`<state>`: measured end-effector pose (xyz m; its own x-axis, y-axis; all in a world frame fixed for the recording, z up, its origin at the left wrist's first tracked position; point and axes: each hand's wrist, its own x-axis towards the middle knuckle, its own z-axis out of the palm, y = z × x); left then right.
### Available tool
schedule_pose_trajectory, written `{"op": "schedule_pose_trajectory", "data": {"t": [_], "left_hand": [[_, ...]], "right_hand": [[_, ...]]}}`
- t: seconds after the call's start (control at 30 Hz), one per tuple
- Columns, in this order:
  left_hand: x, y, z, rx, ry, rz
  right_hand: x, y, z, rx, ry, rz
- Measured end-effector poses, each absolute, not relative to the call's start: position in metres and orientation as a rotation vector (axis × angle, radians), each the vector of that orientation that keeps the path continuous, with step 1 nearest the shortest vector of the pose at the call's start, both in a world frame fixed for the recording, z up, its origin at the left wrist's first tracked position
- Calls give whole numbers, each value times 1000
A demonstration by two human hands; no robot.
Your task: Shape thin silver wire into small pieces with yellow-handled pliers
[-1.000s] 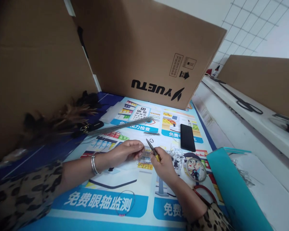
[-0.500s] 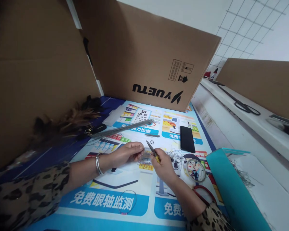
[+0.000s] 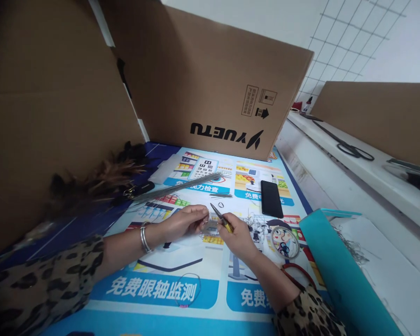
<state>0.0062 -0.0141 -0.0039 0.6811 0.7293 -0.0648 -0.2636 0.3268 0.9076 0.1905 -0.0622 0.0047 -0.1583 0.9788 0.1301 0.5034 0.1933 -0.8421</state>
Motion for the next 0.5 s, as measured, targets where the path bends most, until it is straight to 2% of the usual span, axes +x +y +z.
{"op": "schedule_pose_trajectory", "data": {"t": [0.2,0.5], "left_hand": [[9,-13,-8,1030,485,725],[7,-12,-8,1063,566,765]], "right_hand": [[190,-62,11,-1330,-1652,1006],[190,-61,13,-1357,-1678,992]]}}
